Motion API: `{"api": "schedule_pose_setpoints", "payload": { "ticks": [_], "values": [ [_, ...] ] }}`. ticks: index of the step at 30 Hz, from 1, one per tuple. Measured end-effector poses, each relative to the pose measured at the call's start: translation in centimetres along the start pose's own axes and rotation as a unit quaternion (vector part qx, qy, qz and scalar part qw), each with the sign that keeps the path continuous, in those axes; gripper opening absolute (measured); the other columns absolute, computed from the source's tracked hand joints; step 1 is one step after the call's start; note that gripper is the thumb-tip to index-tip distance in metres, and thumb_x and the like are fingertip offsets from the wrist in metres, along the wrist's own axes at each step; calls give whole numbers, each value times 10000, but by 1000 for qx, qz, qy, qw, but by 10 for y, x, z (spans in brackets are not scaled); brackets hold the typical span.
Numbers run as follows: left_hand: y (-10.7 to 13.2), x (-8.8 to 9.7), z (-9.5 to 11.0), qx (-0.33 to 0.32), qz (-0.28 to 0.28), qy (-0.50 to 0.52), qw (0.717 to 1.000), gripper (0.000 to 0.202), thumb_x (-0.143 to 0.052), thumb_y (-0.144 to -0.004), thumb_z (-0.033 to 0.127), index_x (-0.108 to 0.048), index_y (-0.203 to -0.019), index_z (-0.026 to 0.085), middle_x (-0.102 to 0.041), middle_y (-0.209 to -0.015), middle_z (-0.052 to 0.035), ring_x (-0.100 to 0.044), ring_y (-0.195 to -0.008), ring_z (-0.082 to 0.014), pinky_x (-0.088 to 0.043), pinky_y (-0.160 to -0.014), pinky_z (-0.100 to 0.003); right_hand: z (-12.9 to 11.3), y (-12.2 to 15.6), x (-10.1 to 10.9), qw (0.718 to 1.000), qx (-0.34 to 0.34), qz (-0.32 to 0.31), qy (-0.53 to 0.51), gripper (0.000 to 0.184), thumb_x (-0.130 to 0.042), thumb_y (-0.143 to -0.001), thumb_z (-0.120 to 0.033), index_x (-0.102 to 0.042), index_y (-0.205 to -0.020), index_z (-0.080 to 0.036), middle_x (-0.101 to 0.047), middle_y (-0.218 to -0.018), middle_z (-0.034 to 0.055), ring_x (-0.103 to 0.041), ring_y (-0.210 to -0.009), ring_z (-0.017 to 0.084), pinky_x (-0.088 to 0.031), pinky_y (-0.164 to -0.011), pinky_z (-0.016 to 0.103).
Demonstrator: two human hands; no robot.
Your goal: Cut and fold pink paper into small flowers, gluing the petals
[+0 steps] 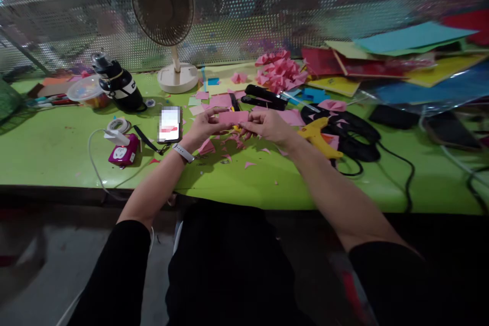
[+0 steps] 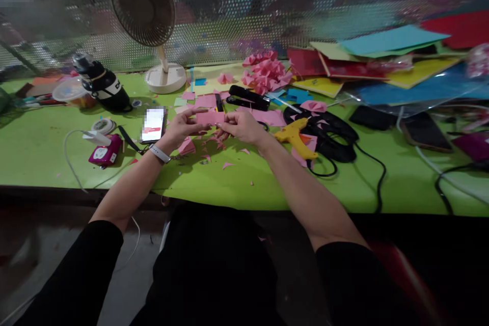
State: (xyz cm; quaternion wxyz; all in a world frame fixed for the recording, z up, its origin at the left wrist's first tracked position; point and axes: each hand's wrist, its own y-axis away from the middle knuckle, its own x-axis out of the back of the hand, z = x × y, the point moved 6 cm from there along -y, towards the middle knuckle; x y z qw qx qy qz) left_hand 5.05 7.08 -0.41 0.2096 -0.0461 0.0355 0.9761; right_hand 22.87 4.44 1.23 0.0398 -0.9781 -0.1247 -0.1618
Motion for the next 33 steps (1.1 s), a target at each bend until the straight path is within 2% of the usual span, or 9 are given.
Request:
{"api": "schedule_pose_setpoints", "payload": {
  "ticks": [5,8,16,20,24,27,29,31,33],
  "values": [
    [6,-5,3,24,-1,-40,999,676,-786,-777,36,-539,-1403,102,-748,-787,-45,-732,-713,-137,-617,-739,-297,0,1,-10,999,11,-31,-22,357,-811,-784,-502,-672,-709,-182,-776,-753,93,-727,-636,182,-594,-610,315],
    [5,-4,4,16,-7,-63,998,683,-789,-784,54,-533,-1415,94,-750,-773,-54,-730,-704,-137,-614,-746,-296,0,2,-11,999,5,-30,-25,381,-825,-764,-527,-672,-711,-182,-777,-750,90,-728,-635,180,-611,-620,318],
    [0,24,15,-2,21,-39,999,669,-813,-774,96,-542,-1385,59,-780,-858,-110,-756,-790,-166,-617,-817,-327,12,-3,14,997,-5,53,-59,381,-853,-733,-501,-674,-698,-167,-773,-741,110,-689,-569,147,-508,-444,224],
    [-2,26,14,-21,51,19,998,435,-773,-843,172,-627,-1246,94,-783,-894,-99,-756,-804,-151,-611,-824,-309,22,-7,15,987,-25,113,-113,329,-853,-739,-457,-669,-701,-187,-772,-725,89,-689,-548,146,-481,-397,210],
    [-4,4,-3,11,11,80,997,202,-705,-915,309,-696,-951,111,-775,-915,-88,-746,-845,-128,-591,-905,-306,22,-5,-13,984,-43,75,-158,330,-848,-739,-489,-697,-729,-195,-782,-755,79,-723,-609,167,-602,-533,268],
    [-4,5,-6,16,37,102,994,153,-717,-904,261,-663,-837,135,-752,-817,-28,-730,-802,-99,-578,-905,-288,18,0,-26,990,-51,1,-134,311,-847,-744,-472,-721,-750,-188,-783,-790,96,-727,-648,191,-631,-599,320],
    [-4,11,-3,10,38,112,993,155,-731,-893,266,-661,-841,138,-749,-818,-20,-734,-796,-100,-579,-885,-284,16,3,-23,995,-37,-30,-86,249,-832,-768,-409,-749,-832,-184,-781,-837,100,-730,-696,204,-642,-663,356],
    [-4,17,1,13,17,122,992,150,-739,-887,264,-669,-860,135,-757,-832,-31,-740,-791,-105,-582,-858,-279,11,3,-6,999,14,22,-33,248,-804,-789,-323,-761,-998,-197,-775,-938,94,-734,-803,215,-642,-765,393],
    [-3,19,0,38,-6,122,992,133,-734,-893,249,-679,-880,129,-763,-819,-44,-740,-761,-106,-588,-816,-268,2,5,10,991,98,88,14,414,-774,-799,-257,-717,-1209,-253,-736,-1150,85,-715,-991,232,-617,-884,431]
  ]
}}
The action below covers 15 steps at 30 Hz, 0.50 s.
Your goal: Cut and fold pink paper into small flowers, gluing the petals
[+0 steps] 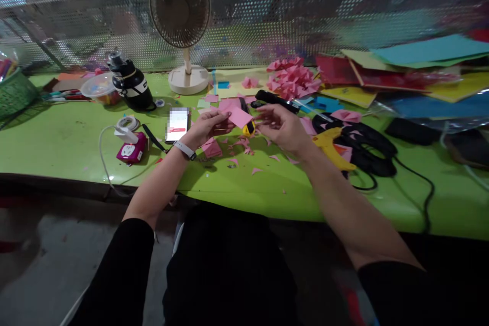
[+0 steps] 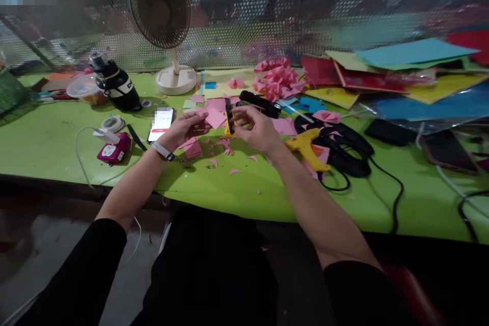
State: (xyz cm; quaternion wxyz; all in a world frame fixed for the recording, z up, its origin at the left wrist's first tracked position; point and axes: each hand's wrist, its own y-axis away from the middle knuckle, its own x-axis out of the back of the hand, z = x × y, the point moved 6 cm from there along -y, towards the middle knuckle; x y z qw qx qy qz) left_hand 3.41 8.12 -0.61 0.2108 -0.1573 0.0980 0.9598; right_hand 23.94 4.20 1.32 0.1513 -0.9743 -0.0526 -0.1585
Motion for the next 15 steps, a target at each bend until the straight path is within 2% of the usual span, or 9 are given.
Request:
{"api": "schedule_pose_setpoints", "payload": {
  "ticks": [1,3,5,7,11,15],
  "values": [
    [0,0,-2,21,-9,-6,1000,127,-731,-896,242,-685,-888,124,-765,-811,-51,-737,-742,-107,-589,-790,-261,-5,0,3,999,46,10,21,470,-762,-803,-236,-694,-1265,-292,-687,-1274,74,-681,-1109,243,-592,-950,453],
    [1,-2,-8,60,-28,-23,998,129,-740,-888,235,-698,-906,115,-769,-804,-68,-736,-713,-111,-590,-744,-247,-15,1,-1,991,119,-12,66,422,-723,-830,-210,-722,-1227,-354,-570,-1458,25,-561,-1316,263,-514,-1073,499],
    [2,-5,-13,78,-38,-28,996,133,-765,-865,224,-702,-892,110,-765,-785,-71,-734,-688,-114,-591,-713,-237,-23,5,-9,978,176,-30,112,281,-686,-860,-202,-788,-1067,-361,-539,-1497,-24,-458,-1417,277,-418,-1164,537],
    [1,-7,-15,77,-29,-17,997,135,-781,-849,221,-701,-857,112,-750,-744,-55,-720,-645,-106,-591,-691,-229,-30,8,-15,963,221,-28,150,224,-665,-881,-216,-814,-975,-354,-565,-1477,-38,-429,-1436,294,-341,-1210,567],
    [1,-9,-16,60,-24,-14,998,170,-814,-812,224,-682,-801,118,-735,-727,-30,-696,-614,-78,-586,-685,-210,-32,12,-18,948,255,-9,192,202,-661,-892,-263,-819,-974,-359,-553,-1503,-46,-426,-1434,307,-299,-1230,563],
    [2,-10,-12,35,-37,-44,998,235,-848,-764,227,-640,-763,117,-720,-706,-9,-699,-634,-74,-584,-701,-215,-31,14,-18,946,268,-6,183,242,-644,-900,-227,-809,-1000,-372,-562,-1494,-41,-426,-1437,307,-346,-1197,569]
  ]
}}
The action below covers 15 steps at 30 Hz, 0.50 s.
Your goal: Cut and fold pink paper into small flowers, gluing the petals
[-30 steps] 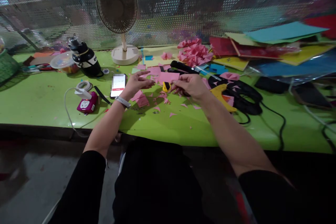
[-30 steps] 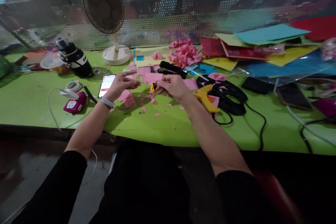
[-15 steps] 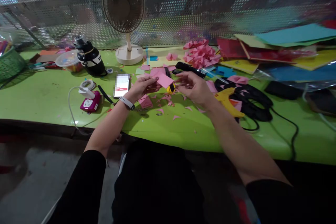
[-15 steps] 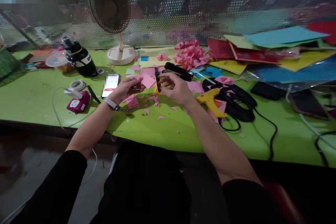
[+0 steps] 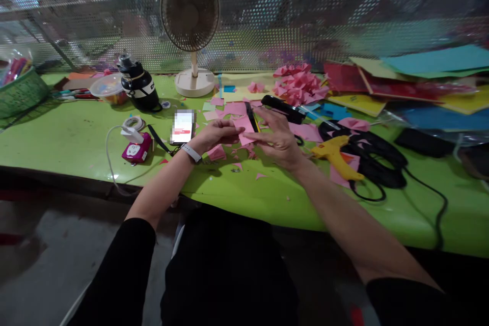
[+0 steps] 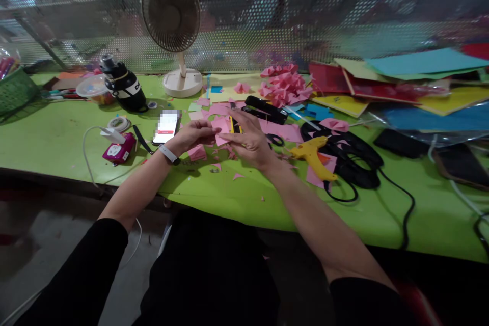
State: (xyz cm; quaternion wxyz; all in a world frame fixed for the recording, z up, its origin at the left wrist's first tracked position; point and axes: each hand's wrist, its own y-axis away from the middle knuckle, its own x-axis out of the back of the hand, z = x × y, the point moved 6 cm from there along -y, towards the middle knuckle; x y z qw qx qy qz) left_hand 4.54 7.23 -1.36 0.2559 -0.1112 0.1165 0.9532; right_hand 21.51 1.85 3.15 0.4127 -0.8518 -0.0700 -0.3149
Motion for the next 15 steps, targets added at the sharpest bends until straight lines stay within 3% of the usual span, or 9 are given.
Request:
{"api": "schedule_pose_setpoints", "payload": {
  "ticks": [4,8,11,15],
  "values": [
    [-1,-3,-1,-12,-1,-25,1000,195,-815,-793,173,-635,-763,104,-721,-704,-18,-698,-640,-80,-597,-788,-280,1,2,-2,998,-14,34,-44,198,-685,-895,-221,-806,-970,-359,-606,-1442,-2,-466,-1403,310,-401,-1153,559],
    [-3,-11,-6,-19,-32,-45,998,125,-790,-817,166,-685,-838,101,-764,-813,-68,-743,-764,-128,-596,-877,-345,14,4,-9,985,-100,75,-122,51,-745,-874,-336,-776,-906,-311,-646,-1367,34,-551,-1325,293,-437,-1122,556],
    [-1,-16,-6,-32,-63,-53,996,142,-786,-826,192,-720,-925,116,-780,-913,-85,-751,-869,-143,-585,-927,-351,26,8,-17,955,-201,81,-205,244,-774,-825,-484,-730,-905,-258,-696,-1250,82,-678,-1120,268,-562,-981,495],
    [5,-22,0,-37,-85,-58,994,107,-729,-872,178,-735,-968,131,-780,-990,-91,-743,-940,-149,-590,-921,-344,30,10,-21,930,-270,78,-237,382,-813,-738,-581,-680,-889,-257,-750,-917,50,-718,-848,228,-613,-862,438]
  ]
}}
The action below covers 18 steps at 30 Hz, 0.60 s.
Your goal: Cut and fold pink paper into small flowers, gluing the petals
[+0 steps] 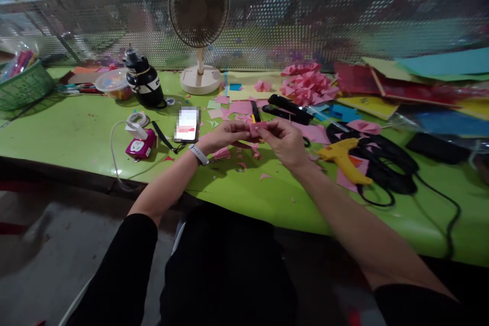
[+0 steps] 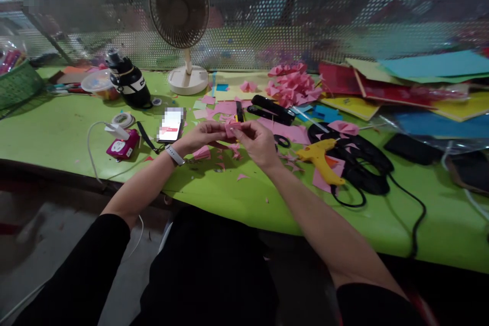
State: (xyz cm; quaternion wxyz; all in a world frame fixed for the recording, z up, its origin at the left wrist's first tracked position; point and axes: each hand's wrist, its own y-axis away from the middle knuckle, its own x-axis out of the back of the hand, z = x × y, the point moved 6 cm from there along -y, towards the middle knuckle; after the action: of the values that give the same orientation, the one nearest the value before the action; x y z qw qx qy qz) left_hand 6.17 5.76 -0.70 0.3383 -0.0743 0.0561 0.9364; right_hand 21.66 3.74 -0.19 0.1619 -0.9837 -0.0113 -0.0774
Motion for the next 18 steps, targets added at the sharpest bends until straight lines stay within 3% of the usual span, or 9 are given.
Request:
{"api": "schedule_pose_setpoints", "payload": {
  "ticks": [4,18],
  "values": [
    [3,-1,3,6,7,5,1000,146,-685,-890,131,-748,-1021,133,-782,-1019,-103,-743,-927,-152,-594,-928,-362,-2,-1,2,1000,-6,20,7,431,-822,-687,-633,-647,-818,-262,-729,-813,30,-698,-763,218,-621,-798,419],
    [-4,-1,-5,-34,-2,19,999,239,-738,-885,329,-759,-1010,126,-781,-1030,-117,-752,-979,-178,-597,-957,-390,-6,1,0,1000,-8,3,5,363,-775,-765,-573,-633,-856,-252,-730,-837,39,-711,-779,212,-614,-799,398]
  ]
}}
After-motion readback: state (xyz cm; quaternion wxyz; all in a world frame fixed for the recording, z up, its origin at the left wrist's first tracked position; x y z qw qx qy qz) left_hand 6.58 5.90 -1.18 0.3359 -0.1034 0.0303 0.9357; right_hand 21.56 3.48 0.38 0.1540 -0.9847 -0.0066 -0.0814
